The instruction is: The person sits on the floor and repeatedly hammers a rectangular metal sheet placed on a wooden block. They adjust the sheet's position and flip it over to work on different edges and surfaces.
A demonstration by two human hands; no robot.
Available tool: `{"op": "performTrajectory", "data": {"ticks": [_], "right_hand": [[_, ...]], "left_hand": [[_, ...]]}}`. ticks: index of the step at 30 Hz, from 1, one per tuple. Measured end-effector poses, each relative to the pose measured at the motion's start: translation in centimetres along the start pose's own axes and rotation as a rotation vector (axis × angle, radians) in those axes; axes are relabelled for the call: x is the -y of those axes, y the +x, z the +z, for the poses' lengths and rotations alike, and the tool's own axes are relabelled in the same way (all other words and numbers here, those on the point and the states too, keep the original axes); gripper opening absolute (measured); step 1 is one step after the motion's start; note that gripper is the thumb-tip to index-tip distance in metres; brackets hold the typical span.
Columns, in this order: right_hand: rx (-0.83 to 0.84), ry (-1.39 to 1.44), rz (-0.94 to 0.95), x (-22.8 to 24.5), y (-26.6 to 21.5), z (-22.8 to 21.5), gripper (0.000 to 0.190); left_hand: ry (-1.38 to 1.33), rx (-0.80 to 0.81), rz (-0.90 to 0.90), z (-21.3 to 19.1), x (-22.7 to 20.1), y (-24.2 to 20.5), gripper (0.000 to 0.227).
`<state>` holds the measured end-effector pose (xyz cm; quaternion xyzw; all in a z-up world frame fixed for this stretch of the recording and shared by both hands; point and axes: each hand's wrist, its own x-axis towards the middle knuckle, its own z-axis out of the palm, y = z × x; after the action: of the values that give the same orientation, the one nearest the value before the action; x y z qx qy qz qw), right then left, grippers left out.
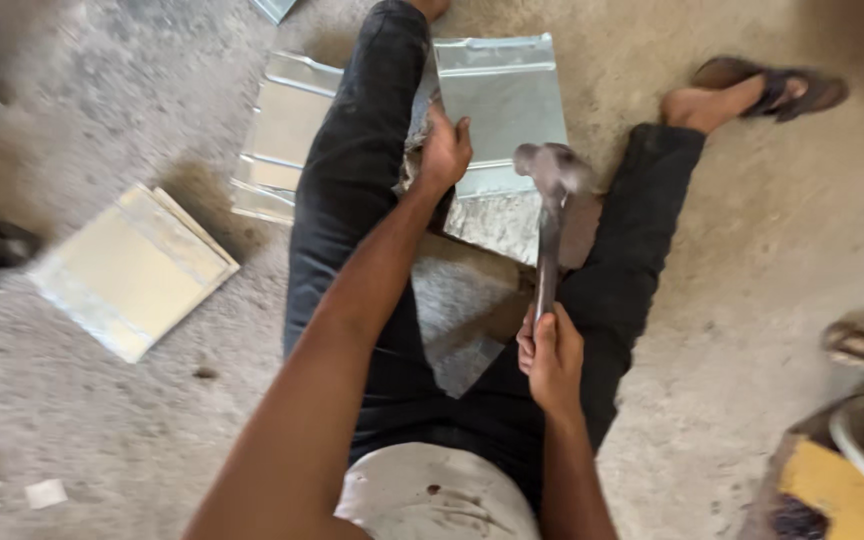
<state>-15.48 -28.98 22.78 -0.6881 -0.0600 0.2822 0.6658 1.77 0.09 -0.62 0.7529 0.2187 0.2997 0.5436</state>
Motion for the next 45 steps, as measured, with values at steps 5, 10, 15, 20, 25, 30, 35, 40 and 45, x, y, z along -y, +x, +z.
{"op": "performTrajectory", "data": {"ticks": [5,10,15,20,25,30,35,40,45], "right_hand": [[0.002,-0.162,-0.161,-4.9,1.8,0.3,0.044],[-0.045,-0.205,0.117,-9.9,2.6,-2.0,0.046],[-0.128,0.092,0.394,-9.2,0.0,-3.3,0.044],[-0.149,0.326,0.412,-8.3,0.3,-3.2,0.045],[-0.101,0.598,0.405,-9.1,2.3,-4.0,0.049],[-0.114,0.768,0.414,-9.6,2.2,-4.8,0.049],[-0.095,0.870,0.417,-9.9,2.1,-5.3,0.047],[0.011,1.083,0.455,-11.5,2.8,-6.5,0.041],[-0.035,1.159,0.511,-12.1,3.4,-6.8,0.033]], "left_hand": [[-0.056,0.055,-0.134,0.5,1.2,-0.7,0.049],[-0.147,0.069,-0.072,-0.4,-1.0,-0.2,0.044],[-0.090,-0.022,0.060,-1.6,-2.6,-0.3,0.049],[0.063,-0.078,-0.115,-3.6,-4.8,-2.4,0.044],[-0.035,-0.074,0.136,-4.5,-4.8,-6.3,0.064],[-0.124,0.113,-0.498,-6.0,-8.9,-14.1,0.035],[-0.047,0.493,-0.488,-8.6,-15.7,-18.0,0.025],[0.526,-0.055,0.148,-11.0,-14.9,-7.1,0.037],[0.921,0.219,-0.258,-11.5,-12.2,-1.1,0.049]]}}
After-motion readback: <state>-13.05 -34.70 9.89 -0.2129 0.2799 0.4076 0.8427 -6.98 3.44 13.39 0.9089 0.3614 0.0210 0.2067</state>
